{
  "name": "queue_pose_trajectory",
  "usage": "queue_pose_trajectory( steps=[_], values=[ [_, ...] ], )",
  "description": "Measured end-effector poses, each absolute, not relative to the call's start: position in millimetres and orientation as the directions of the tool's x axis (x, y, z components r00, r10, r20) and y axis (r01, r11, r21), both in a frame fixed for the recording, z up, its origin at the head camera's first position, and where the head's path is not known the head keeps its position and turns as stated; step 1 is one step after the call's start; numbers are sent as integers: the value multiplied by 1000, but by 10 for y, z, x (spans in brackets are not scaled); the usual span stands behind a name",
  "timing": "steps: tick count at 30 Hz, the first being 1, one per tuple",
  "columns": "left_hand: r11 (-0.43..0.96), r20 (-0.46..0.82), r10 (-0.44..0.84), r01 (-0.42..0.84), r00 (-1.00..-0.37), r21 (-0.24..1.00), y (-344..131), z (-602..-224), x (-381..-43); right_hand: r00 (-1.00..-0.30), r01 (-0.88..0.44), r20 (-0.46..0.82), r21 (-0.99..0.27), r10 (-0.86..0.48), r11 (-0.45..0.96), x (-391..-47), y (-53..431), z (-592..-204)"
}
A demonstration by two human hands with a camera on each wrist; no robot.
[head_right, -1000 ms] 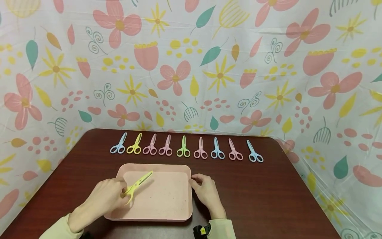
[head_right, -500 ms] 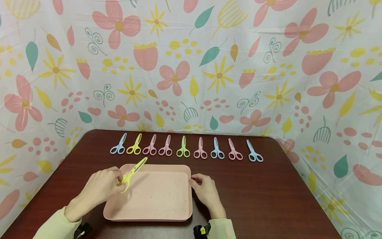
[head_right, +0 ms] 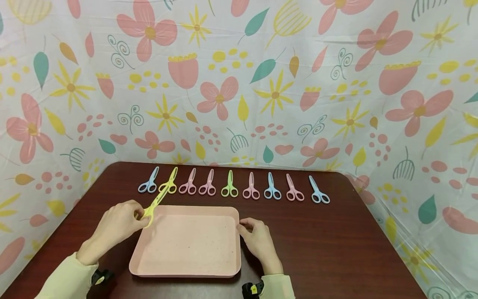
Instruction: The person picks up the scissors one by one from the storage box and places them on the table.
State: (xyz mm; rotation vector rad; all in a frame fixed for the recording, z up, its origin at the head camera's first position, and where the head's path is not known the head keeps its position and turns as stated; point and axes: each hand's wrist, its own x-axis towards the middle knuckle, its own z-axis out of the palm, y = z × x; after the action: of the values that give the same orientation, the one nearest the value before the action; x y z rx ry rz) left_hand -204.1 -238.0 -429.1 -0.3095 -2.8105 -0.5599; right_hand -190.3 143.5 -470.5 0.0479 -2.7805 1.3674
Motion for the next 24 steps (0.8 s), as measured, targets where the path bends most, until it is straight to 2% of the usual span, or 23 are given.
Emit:
queue_pose_trajectory(
  steps=[10,24],
  values=[
    [906,219,71,155,-973,395,-2711,-4274,-2250,-998,-53,57,-787,-13,614,-1899,1431,-4703],
    [919,135,52,100,-990,381,-3002,-4333,-2625,-998,-52,56,-780,-14,623,-1899,1431,-4690]
  ],
)
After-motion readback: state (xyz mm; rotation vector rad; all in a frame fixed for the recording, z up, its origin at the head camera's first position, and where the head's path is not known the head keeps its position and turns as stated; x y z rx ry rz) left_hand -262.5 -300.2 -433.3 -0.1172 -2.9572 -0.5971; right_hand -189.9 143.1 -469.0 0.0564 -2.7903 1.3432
